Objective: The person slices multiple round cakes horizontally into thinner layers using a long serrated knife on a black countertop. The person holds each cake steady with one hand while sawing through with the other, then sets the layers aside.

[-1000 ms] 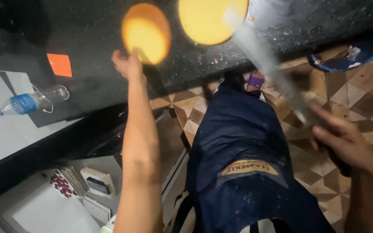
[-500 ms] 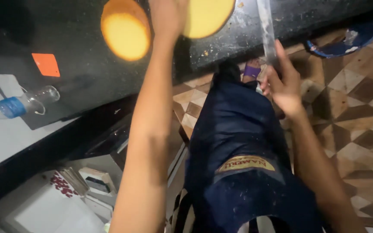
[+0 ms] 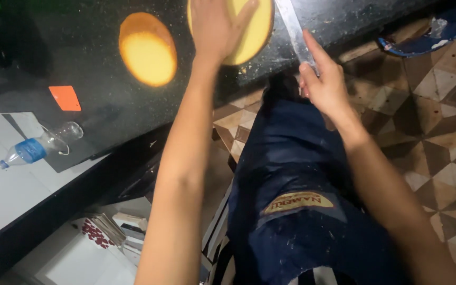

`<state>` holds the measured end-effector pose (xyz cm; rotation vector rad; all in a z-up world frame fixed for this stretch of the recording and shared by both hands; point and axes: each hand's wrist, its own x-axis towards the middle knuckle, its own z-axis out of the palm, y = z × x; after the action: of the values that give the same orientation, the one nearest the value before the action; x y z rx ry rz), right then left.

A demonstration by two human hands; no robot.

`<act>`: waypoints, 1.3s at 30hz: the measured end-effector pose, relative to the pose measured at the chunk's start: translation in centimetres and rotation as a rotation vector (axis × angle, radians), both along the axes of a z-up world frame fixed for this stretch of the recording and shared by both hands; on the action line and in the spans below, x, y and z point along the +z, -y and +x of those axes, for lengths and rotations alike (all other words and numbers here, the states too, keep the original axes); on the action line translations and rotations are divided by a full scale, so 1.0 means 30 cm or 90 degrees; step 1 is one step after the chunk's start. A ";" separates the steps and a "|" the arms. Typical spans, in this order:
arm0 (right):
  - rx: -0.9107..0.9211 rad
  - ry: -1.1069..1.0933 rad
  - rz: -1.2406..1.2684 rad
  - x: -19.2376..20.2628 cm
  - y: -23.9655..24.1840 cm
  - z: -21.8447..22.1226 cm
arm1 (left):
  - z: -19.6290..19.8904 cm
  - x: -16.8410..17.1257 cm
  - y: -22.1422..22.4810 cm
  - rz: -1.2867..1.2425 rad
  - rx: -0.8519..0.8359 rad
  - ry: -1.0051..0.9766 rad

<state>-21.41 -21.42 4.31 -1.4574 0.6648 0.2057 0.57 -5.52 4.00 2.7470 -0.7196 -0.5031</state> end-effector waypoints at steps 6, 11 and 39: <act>0.003 -0.004 0.020 0.018 -0.001 0.009 | -0.032 -0.088 0.002 0.055 -0.035 0.178; -0.012 0.027 0.000 -0.012 -0.008 0.016 | -0.035 -0.034 0.028 0.091 -0.026 0.129; 0.100 0.007 -0.089 -0.002 0.000 0.031 | -0.025 -0.114 -0.013 0.194 0.005 0.248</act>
<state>-20.48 -21.43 4.24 -1.6458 0.5651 0.2781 -0.19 -5.13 0.57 3.1795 -0.7695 -0.0745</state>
